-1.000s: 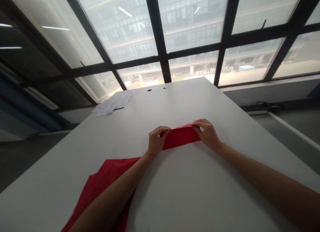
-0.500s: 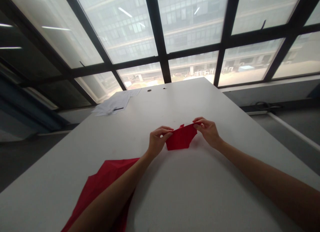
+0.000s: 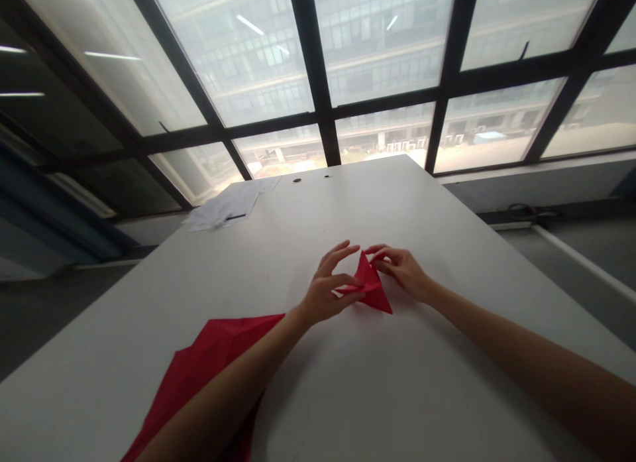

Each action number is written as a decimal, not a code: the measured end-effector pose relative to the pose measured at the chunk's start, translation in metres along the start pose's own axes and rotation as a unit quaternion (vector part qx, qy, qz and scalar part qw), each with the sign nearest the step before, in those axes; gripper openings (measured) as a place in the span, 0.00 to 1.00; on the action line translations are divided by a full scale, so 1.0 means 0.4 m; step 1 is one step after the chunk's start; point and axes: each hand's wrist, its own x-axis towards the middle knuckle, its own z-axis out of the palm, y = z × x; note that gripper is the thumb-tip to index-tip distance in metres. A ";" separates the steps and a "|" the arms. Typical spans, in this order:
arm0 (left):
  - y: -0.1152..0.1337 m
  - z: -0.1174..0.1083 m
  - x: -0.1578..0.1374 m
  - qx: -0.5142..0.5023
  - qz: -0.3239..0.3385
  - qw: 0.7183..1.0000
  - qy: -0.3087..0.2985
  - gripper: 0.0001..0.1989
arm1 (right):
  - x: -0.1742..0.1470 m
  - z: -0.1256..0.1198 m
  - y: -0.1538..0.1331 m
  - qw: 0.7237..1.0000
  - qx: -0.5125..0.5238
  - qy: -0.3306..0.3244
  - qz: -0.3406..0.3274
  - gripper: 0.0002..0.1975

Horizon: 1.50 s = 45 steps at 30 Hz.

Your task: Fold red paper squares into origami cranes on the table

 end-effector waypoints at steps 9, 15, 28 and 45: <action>0.031 0.006 0.013 -0.049 -0.001 0.997 -0.062 0.00 | -0.015 0.032 -0.022 0.996 0.019 -0.088 0.024 0.14; 0.001 0.027 -0.006 -0.109 -0.084 0.990 0.036 0.07 | -0.009 0.023 -0.012 0.997 0.043 -0.041 0.043 0.12; -0.043 0.037 -0.006 -0.380 -0.328 0.864 0.034 0.23 | -0.009 0.025 0.010 0.987 0.096 0.057 0.115 0.15; -0.051 0.056 -0.024 -0.358 -0.326 0.874 0.040 0.28 | -0.011 0.036 0.018 0.996 0.008 0.047 0.073 0.12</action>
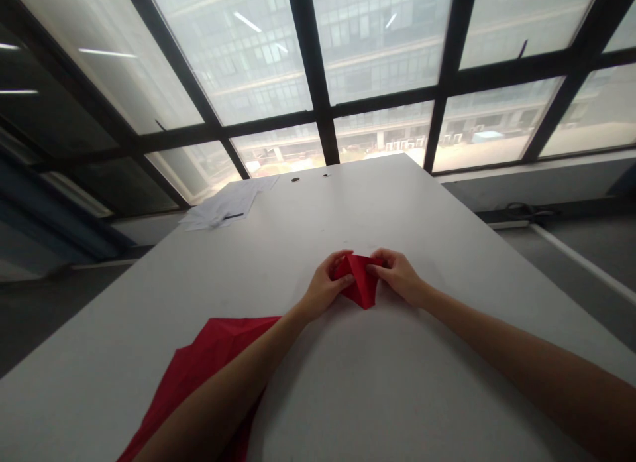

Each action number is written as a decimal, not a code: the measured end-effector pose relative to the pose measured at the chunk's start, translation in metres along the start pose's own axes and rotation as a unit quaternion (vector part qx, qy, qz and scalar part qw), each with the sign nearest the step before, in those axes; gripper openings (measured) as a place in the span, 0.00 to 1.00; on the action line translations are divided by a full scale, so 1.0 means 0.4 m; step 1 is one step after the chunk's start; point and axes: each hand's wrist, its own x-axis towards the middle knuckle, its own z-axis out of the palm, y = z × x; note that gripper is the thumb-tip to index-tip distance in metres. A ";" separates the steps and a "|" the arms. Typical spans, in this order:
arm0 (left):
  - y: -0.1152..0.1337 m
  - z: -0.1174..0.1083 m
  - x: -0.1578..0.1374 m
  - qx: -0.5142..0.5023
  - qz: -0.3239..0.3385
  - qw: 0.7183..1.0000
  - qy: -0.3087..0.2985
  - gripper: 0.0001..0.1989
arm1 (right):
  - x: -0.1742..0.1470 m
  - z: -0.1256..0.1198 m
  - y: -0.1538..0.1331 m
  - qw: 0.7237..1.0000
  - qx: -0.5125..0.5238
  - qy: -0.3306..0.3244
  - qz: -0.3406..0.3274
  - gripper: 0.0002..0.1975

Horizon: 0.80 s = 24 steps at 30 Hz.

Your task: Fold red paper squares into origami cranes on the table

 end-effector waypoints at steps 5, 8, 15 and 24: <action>-0.009 -0.003 0.011 0.035 0.054 0.990 0.123 0.29 | 0.005 0.001 0.012 0.998 0.040 0.046 -0.003 0.12; -0.007 -0.003 0.009 -0.004 0.033 0.996 0.086 0.16 | 0.002 0.003 0.006 0.999 0.030 0.028 -0.020 0.11; 0.006 0.016 -0.008 -0.089 -0.030 0.996 -0.006 0.18 | -0.012 0.004 -0.014 0.996 0.036 -0.082 0.024 0.15; 0.012 0.011 0.000 -0.058 -0.033 0.997 0.032 0.30 | -0.001 0.005 0.006 0.996 -0.004 0.088 -0.011 0.18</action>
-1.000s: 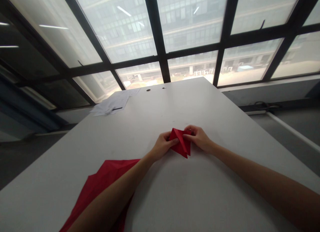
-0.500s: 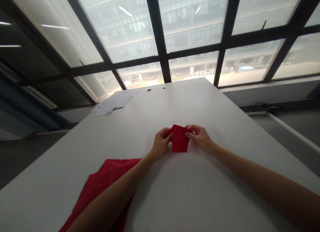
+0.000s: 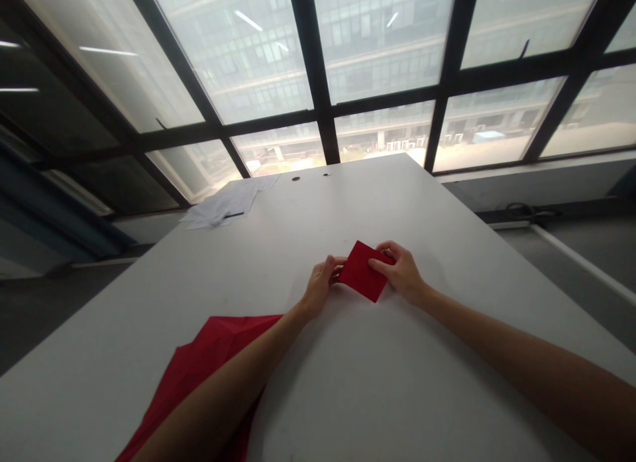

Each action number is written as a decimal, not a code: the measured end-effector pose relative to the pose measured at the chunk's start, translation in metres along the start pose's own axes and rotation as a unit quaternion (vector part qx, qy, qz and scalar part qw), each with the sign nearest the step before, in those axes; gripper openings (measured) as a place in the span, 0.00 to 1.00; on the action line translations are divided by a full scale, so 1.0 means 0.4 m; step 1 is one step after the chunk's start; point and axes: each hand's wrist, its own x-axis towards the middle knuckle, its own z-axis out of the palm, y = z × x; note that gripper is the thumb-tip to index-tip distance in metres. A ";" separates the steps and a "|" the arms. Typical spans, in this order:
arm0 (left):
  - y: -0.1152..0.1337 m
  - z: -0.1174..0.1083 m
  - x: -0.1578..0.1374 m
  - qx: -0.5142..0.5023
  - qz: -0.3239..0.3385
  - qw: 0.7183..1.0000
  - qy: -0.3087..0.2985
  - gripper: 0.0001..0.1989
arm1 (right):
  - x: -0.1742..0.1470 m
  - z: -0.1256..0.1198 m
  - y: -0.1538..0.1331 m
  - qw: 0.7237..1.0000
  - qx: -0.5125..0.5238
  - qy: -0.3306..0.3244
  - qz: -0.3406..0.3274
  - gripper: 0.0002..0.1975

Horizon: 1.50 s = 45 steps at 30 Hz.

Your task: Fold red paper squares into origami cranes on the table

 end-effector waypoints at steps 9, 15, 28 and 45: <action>0.003 0.002 0.006 0.042 -0.017 0.998 0.033 0.31 | 0.008 -0.006 0.021 0.999 -0.024 -0.008 -0.019 0.17; 0.006 -0.007 0.010 0.077 -0.097 0.991 -0.050 0.21 | 0.004 -0.004 0.019 0.998 -0.030 -0.050 -0.027 0.18; -0.022 -0.023 0.033 -0.037 -0.148 0.987 0.042 0.24 | 0.003 -0.006 -0.012 0.992 -0.017 -0.112 0.056 0.24; -0.017 -0.026 0.031 -0.068 -0.121 0.990 0.018 0.25 | 0.018 -0.008 0.006 0.997 0.010 -0.014 0.080 0.22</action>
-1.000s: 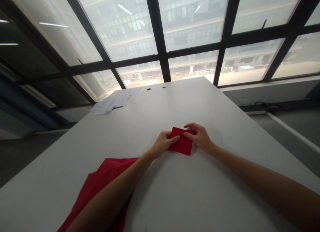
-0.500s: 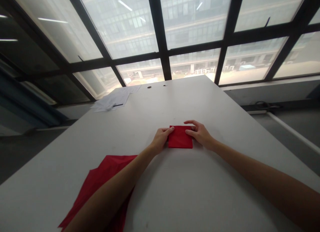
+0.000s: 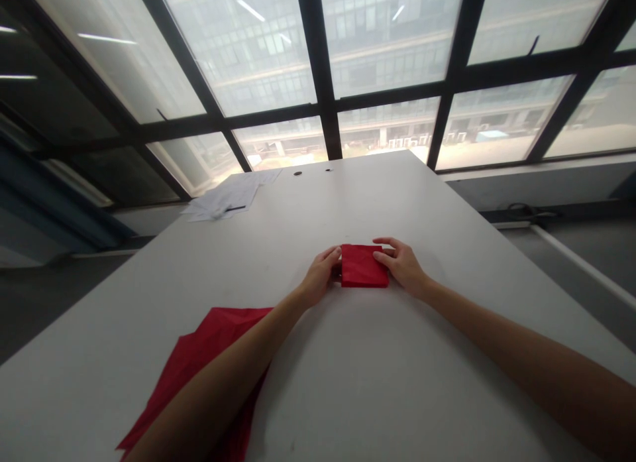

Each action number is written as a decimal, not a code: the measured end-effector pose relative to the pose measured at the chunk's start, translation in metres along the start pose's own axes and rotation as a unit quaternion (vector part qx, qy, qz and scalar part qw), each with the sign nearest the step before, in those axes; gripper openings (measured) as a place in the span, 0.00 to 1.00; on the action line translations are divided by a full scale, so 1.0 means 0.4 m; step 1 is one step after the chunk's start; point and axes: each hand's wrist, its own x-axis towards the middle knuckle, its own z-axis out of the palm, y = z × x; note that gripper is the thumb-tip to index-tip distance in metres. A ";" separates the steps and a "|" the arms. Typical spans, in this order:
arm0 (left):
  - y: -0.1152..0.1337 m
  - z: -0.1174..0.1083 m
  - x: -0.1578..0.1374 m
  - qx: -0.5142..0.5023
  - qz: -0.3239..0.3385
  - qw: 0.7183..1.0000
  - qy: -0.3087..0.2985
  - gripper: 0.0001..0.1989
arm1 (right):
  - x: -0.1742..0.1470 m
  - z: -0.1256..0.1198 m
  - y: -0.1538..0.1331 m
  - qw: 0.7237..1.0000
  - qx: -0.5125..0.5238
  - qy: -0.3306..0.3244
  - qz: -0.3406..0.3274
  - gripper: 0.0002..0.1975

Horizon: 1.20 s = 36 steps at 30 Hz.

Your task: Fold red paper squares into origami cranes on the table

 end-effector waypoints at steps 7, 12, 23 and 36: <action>-0.001 0.010 -0.019 -0.002 0.073 0.997 -0.019 0.28 | 0.001 0.004 -0.004 1.000 -0.020 0.001 0.016 0.18; 0.005 0.008 -0.020 0.036 0.110 0.993 -0.034 0.28 | 0.000 -0.003 -0.004 0.999 -0.029 -0.014 0.009 0.18; -0.010 0.010 -0.008 0.048 0.078 0.994 0.061 0.18 | 0.004 0.000 0.008 0.997 -0.036 -0.061 -0.002 0.20; -0.006 0.003 -0.003 0.019 0.080 0.996 0.037 0.16 | 0.005 -0.005 0.029 0.994 -0.068 -0.005 -0.088 0.15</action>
